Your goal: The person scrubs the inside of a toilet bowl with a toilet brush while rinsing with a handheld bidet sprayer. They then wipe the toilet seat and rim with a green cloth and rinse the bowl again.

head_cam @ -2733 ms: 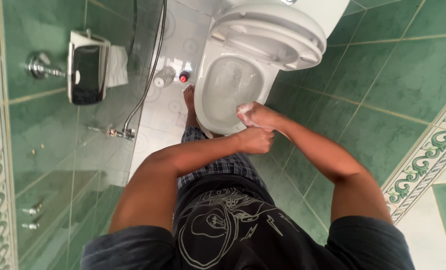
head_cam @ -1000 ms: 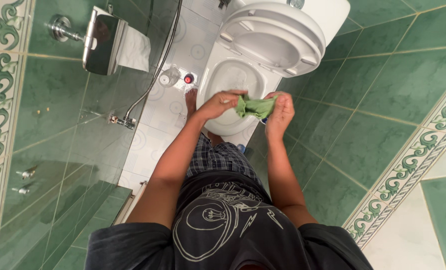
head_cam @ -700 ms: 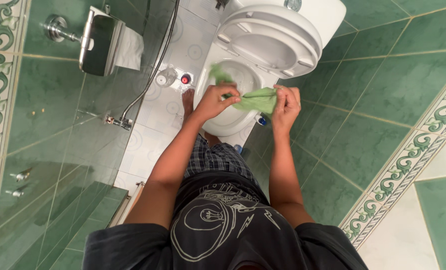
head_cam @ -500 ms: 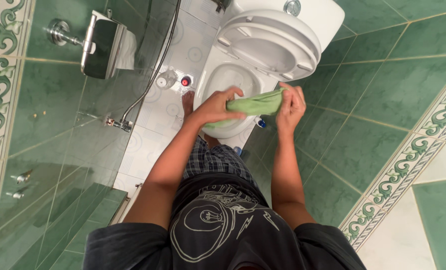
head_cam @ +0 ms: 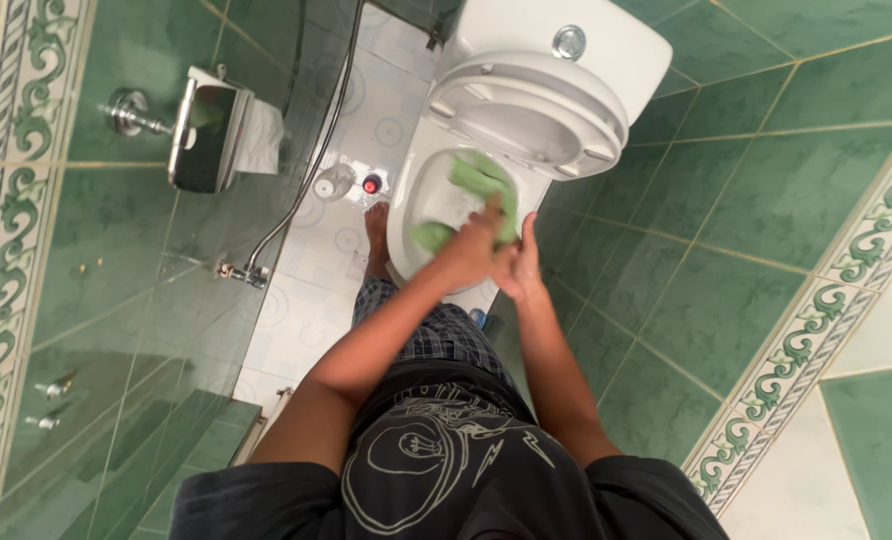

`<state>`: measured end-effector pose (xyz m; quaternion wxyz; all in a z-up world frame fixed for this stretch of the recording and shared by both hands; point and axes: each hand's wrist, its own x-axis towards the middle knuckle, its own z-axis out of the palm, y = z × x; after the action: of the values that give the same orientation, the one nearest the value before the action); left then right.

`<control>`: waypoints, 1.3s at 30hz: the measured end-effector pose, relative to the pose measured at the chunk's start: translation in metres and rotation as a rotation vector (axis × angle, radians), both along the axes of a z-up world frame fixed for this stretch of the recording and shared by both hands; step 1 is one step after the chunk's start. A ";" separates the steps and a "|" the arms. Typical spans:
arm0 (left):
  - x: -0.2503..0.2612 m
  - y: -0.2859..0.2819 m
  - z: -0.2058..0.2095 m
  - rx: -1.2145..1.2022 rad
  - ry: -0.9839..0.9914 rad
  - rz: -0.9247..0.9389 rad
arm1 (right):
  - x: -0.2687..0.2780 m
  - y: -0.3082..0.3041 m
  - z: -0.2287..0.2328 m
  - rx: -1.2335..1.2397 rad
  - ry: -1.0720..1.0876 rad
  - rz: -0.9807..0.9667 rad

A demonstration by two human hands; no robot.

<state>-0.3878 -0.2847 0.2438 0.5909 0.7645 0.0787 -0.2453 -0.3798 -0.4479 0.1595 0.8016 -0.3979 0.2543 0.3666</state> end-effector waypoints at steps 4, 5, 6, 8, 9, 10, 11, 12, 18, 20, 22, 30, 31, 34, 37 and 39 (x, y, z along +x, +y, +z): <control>0.005 -0.031 -0.006 0.153 -0.352 -0.271 | 0.010 0.014 0.013 0.346 -0.041 -0.156; 0.013 -0.026 -0.008 0.102 -0.308 -0.263 | 0.011 0.012 0.016 0.371 -0.067 -0.171; 0.023 -0.019 -0.008 0.049 -0.264 -0.257 | 0.014 0.006 0.019 0.261 -0.061 -0.142; 0.044 -0.003 -0.007 0.049 -0.185 -0.174 | 0.017 -0.005 0.029 0.040 -0.043 -0.085; 0.055 0.006 -0.004 0.049 -0.143 -0.134 | 0.015 -0.009 0.038 -0.067 0.008 -0.046; 0.067 0.014 -0.001 0.065 -0.223 -0.062 | 0.015 -0.017 0.049 -0.173 0.055 -0.005; 0.077 0.021 0.004 0.079 -0.303 0.010 | 0.014 -0.021 0.059 -0.280 0.104 0.035; 0.085 0.026 0.011 0.102 -0.396 0.090 | 0.014 -0.025 0.068 -0.280 0.058 0.047; 0.114 0.044 0.041 0.117 -0.644 0.349 | 0.028 -0.082 0.095 -0.456 -0.551 -0.332; 0.122 0.044 0.040 0.161 -0.741 0.359 | 0.046 -0.102 0.101 -0.709 -0.726 -0.337; 0.131 0.041 0.037 0.174 -0.736 0.358 | 0.069 -0.109 0.109 -0.990 -0.896 -0.242; 0.156 0.025 0.017 0.314 -0.764 0.322 | 0.155 -0.051 0.069 -1.299 -1.281 -0.151; 0.157 0.023 0.015 0.310 -0.757 0.333 | 0.156 -0.050 0.054 -1.374 -1.353 -0.194; 0.156 0.021 0.013 0.313 -0.779 0.335 | 0.149 -0.072 0.009 -1.360 -1.259 -0.326; 0.153 0.023 0.014 0.294 -0.766 0.329 | 0.141 -0.115 -0.015 -1.098 -1.254 -0.194; 0.135 0.031 0.014 0.252 -0.655 0.285 | 0.132 -0.149 -0.004 -0.861 -0.948 -0.108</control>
<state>-0.2533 -0.2536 0.2573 0.5145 0.8503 0.0210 0.1084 -0.2479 -0.5972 0.1550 0.6127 -0.7898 0.0163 -0.0248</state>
